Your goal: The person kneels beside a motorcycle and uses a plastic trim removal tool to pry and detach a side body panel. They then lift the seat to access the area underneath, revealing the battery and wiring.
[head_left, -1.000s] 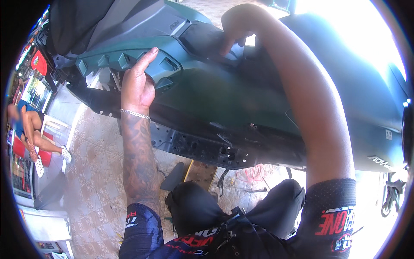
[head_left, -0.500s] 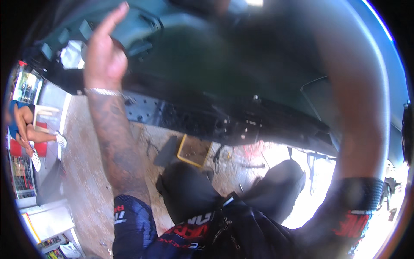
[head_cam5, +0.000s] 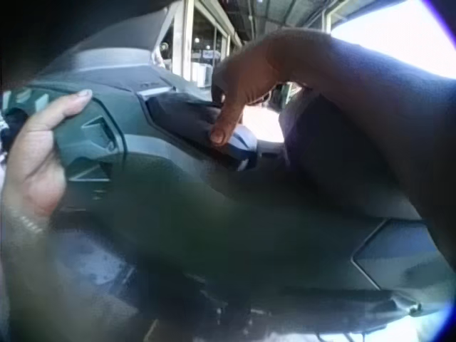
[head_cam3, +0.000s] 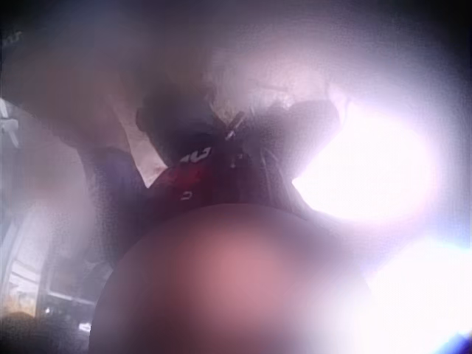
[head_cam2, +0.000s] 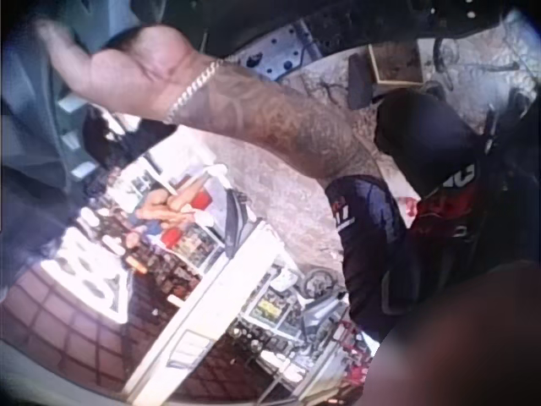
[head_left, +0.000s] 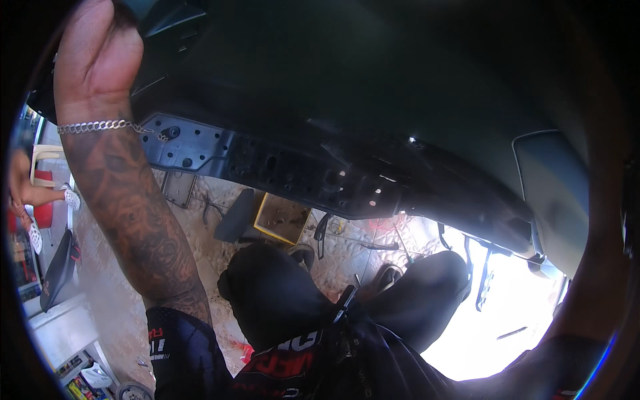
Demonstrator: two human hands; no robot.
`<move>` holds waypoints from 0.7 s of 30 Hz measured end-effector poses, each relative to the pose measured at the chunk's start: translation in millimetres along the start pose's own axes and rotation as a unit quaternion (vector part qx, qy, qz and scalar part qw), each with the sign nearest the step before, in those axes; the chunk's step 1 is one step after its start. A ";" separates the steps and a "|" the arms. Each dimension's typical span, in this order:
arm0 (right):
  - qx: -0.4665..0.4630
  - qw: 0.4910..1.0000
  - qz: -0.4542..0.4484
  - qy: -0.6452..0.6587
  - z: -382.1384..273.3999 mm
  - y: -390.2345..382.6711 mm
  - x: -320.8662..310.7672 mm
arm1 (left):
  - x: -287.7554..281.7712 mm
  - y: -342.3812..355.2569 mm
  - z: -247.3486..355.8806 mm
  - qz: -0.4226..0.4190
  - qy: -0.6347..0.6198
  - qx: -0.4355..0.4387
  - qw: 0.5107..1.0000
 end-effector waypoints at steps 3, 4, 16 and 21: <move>0.063 0.995 -0.083 -0.014 2.9 3.8 2.4 | 5.0 -1.7 -11.2 -0.009 -0.006 -0.016 1.000; 0.061 0.995 -0.076 -0.011 2.0 4.5 2.2 | 5.5 -3.0 -16.1 -0.010 -0.006 -0.022 1.000; -0.035 0.982 0.185 -0.026 -6.0 18.6 -60.8 | 2.8 2.4 -3.3 0.015 -0.016 -0.043 0.999; -0.118 0.951 0.283 -0.042 -26.6 30.6 -74.8 | 4.1 0.2 -4.5 0.013 -0.039 -0.086 0.995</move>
Point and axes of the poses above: each hand's wrist, its own y-axis towards the middle knuckle, its own x-axis out of the palm, z = x × y, the point moved 6 cm from there along y, towards the middle knuckle, and after that the axes turned 5 degrees about -x, right-handed, at the moved point
